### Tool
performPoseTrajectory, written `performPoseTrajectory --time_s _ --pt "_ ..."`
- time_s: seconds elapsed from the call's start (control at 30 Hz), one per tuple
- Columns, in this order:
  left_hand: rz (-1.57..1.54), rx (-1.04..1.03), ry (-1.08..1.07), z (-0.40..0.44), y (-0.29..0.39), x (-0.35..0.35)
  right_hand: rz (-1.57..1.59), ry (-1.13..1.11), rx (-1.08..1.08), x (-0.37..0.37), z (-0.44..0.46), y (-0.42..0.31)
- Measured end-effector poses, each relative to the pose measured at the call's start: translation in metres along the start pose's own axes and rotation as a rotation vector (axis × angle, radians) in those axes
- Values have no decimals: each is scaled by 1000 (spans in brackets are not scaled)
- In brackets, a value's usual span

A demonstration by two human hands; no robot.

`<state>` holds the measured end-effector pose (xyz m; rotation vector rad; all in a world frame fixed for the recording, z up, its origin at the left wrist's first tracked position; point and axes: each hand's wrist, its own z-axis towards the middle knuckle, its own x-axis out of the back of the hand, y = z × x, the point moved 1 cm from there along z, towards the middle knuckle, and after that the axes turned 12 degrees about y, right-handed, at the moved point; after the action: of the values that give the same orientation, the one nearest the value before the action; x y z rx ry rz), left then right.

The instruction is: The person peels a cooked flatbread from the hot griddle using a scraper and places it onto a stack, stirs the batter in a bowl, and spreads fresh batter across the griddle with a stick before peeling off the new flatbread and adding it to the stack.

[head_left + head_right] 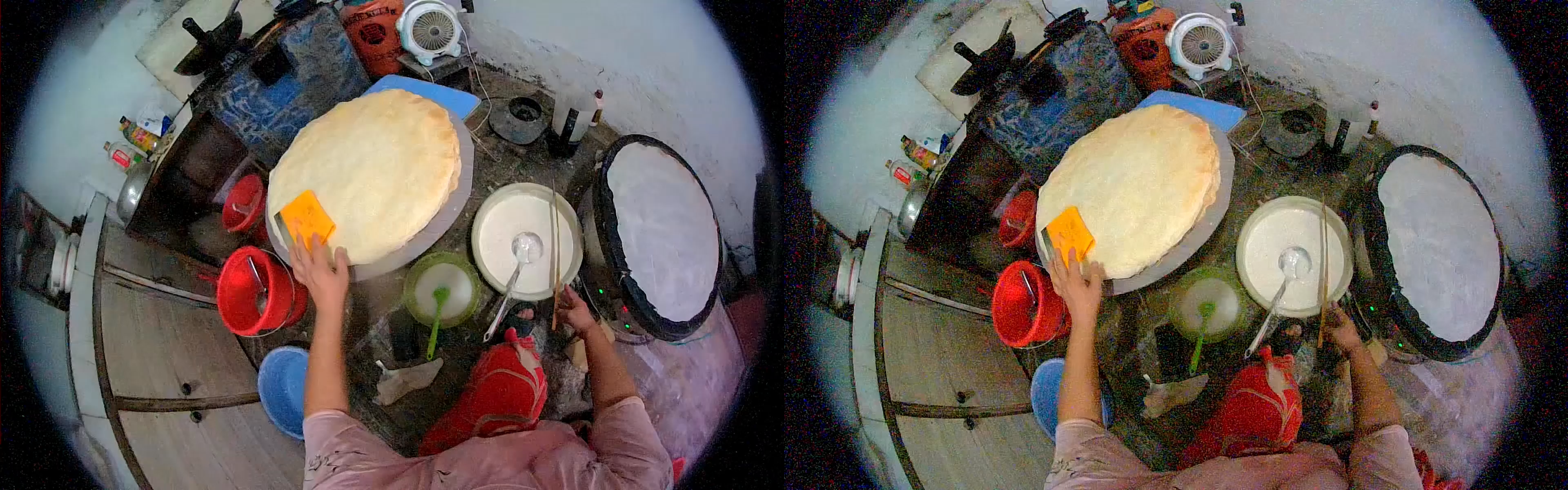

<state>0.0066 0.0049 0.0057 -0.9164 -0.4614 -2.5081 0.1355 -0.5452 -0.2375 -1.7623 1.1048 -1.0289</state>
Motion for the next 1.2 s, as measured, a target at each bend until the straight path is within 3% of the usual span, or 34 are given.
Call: performPoseTrajectory --time_s 0.07,0.1,0.17,0.2,0.23,0.3,0.33,0.37,0.4,0.43,0.47,0.5,0.53,0.57,0.6,0.63,0.7,0.77,0.8,0.87,0.9,1.0,1.03,1.1,1.2 --pt "113 208 -138 14 -6 -20 -135 38 -87 15 -6 -11" --pt "147 154 -115 43 -24 5 -69 23 -88 -22 -27 -25" --pt "301 246 -443 56 -18 -3 -401 -19 -277 -9 -50 -62" --pt "309 172 -397 48 -23 -12 -432 6 108 23 -13 80" --pt "324 70 -418 56 -26 -8 -490 55 -93 6 -69 -34" --pt "429 -215 -326 59 -25 -8 -233 74 -211 14 -66 34" --pt "439 -266 -403 63 -31 -19 -145 26 -286 18 -78 40" --pt "531 -489 -387 62 -41 -31 -54 -18 -354 18 -91 37" --pt "556 -521 -425 72 -16 -6 -239 -64 -280 20 -102 14" --pt "461 -487 -236 70 -33 -16 -430 -112 -212 26 -115 -6" --pt "459 -573 -209 79 8 30 -411 -57 -238 32 -124 2" --pt "358 -442 -78 85 -43 1 -494 -15 -125 34 -121 14" --pt "68 -390 -4 96 -8 43 -583 24 -17 35 -123 20" --pt "112 -277 -119 105 12 70 -535 45 -27 39 -132 2" --pt "-227 -131 -1 103 21 80 -486 60 -29 39 -140 -35" --pt "-101 -407 54 103 51 111 -457 150 41 37 -156 -83" --pt "-240 -514 146 76 88 130 -325 277 228 22 -152 -112" --pt "-372 -654 60 44 143 153 -199 293 376 20 -177 -190" --pt "-370 -726 -49 29 173 166 -221 411 629 16 -182 -211" --pt "-479 -815 -200 -5 221 184 -386 513 865 25 -210 -268" --pt "-584 -838 -246 -23 241 188 -379 525 862 33 -219 -281" --pt "-923 -992 -219 -60 291 197 -783 515 1140 53 -229 -289" --pt "-1020 -994 -256 -66 303 202 -787 523 1132 64 -229 -281" --pt "-979 -1004 -370 -74 314 201 -821 84 671 96 -230 -263" --pt "-790 -789 -440 -77 313 200 -605 475 408 163 -233 -210"
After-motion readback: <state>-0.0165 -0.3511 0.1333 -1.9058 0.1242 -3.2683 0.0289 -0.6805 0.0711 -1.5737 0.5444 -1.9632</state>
